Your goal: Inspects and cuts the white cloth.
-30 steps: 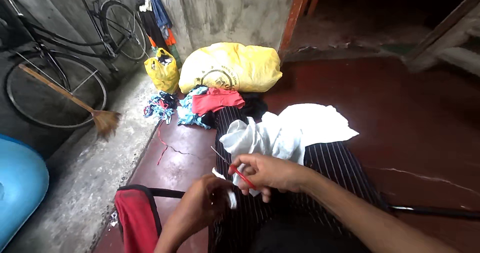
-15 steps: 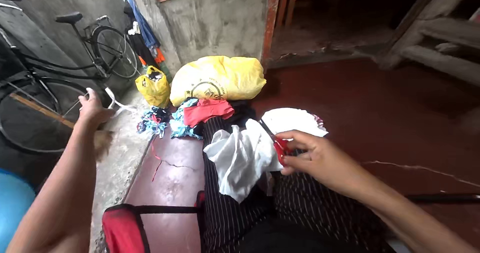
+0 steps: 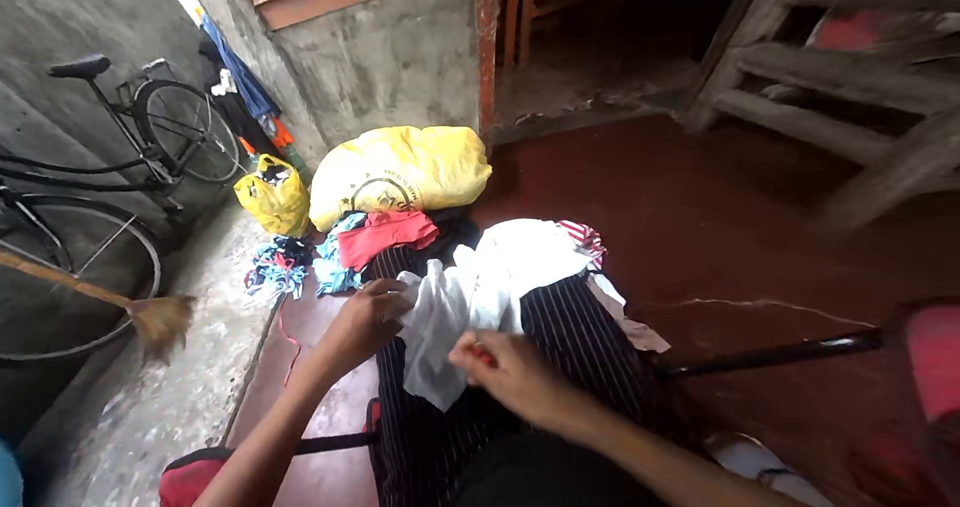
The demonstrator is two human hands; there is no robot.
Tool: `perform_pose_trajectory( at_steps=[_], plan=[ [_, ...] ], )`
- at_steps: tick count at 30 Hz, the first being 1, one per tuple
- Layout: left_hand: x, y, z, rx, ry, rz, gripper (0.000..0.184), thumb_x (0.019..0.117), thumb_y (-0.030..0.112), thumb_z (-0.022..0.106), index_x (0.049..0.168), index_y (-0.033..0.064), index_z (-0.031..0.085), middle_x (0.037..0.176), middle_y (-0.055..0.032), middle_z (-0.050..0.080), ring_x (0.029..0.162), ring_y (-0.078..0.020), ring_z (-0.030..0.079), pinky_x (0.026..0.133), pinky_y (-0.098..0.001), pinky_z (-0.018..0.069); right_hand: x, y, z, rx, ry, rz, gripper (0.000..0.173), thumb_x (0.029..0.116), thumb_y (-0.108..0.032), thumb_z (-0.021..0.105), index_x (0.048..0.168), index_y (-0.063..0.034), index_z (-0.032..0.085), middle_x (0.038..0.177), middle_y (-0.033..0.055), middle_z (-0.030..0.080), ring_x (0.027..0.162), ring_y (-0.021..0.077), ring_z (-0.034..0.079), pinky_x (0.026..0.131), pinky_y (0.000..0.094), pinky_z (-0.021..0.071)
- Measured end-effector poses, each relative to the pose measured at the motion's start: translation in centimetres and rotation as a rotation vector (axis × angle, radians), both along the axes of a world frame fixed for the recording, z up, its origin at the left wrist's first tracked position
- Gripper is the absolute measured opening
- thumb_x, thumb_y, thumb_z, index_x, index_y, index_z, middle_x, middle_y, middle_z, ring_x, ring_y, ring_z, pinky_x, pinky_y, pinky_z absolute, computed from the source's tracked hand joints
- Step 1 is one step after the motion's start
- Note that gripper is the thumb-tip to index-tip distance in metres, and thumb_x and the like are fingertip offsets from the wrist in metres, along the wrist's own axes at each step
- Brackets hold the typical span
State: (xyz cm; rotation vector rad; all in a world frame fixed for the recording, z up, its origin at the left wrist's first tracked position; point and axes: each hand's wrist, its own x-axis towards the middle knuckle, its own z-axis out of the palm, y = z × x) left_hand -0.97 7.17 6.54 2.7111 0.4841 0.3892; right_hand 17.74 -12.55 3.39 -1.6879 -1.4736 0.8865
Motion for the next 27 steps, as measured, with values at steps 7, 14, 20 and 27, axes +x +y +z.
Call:
perform_pose_trajectory(
  at_steps=[7,14,20,27],
  plan=[
    [3.7,-0.4,0.6,-0.293,-0.142,0.125,0.025,0.0906,-0.006,0.064,0.107,0.0093,0.074,0.103,-0.0006,0.074,0.082,-0.0104,0.07,0.075,-0.0341,0.0605,-3.3,3.6,-2.9,-0.146,-0.137,0.038,0.046,0.0937,-0.048,0.066,0.117,-0.0079,0.067,0.1,0.0165,0.07,0.097,0.0348,0.068,0.084,0.0596,0.0527],
    [5.6,1.3,4.3,-0.477,-0.234,0.257,0.014,0.1004,0.001,0.059,0.109,0.0003,0.069,0.096,-0.0094,0.072,0.071,-0.0166,0.069,0.065,-0.035,0.0608,6.8,3.8,3.2,0.299,0.073,-0.333,0.019,0.099,-0.021,0.067,0.106,-0.0034,0.07,0.091,0.0109,0.068,0.082,0.0221,0.065,0.075,0.0469,0.0548],
    [7.7,2.2,11.2,-0.239,-0.258,0.202,0.014,0.1001,0.02,0.066,0.097,0.0065,0.071,0.08,-0.0052,0.07,0.062,-0.0147,0.065,0.057,-0.0347,0.0573,14.2,6.3,14.5,0.557,0.384,-0.562,0.016,0.1003,-0.01,0.064,0.112,-0.0017,0.058,0.093,0.0078,0.063,0.074,0.0138,0.066,0.067,0.033,0.0597],
    [9.4,3.4,18.4,0.04,-0.538,0.22,0.016,0.0948,0.018,0.071,0.096,0.002,0.072,0.115,-0.012,0.068,0.103,-0.0201,0.066,0.091,-0.0447,0.0547,15.4,8.9,25.9,0.603,0.748,-0.444,0.022,0.1029,-0.01,0.06,0.122,-0.006,0.051,0.098,0.0128,0.061,0.077,0.0236,0.068,0.065,0.0413,0.0623]
  ],
)
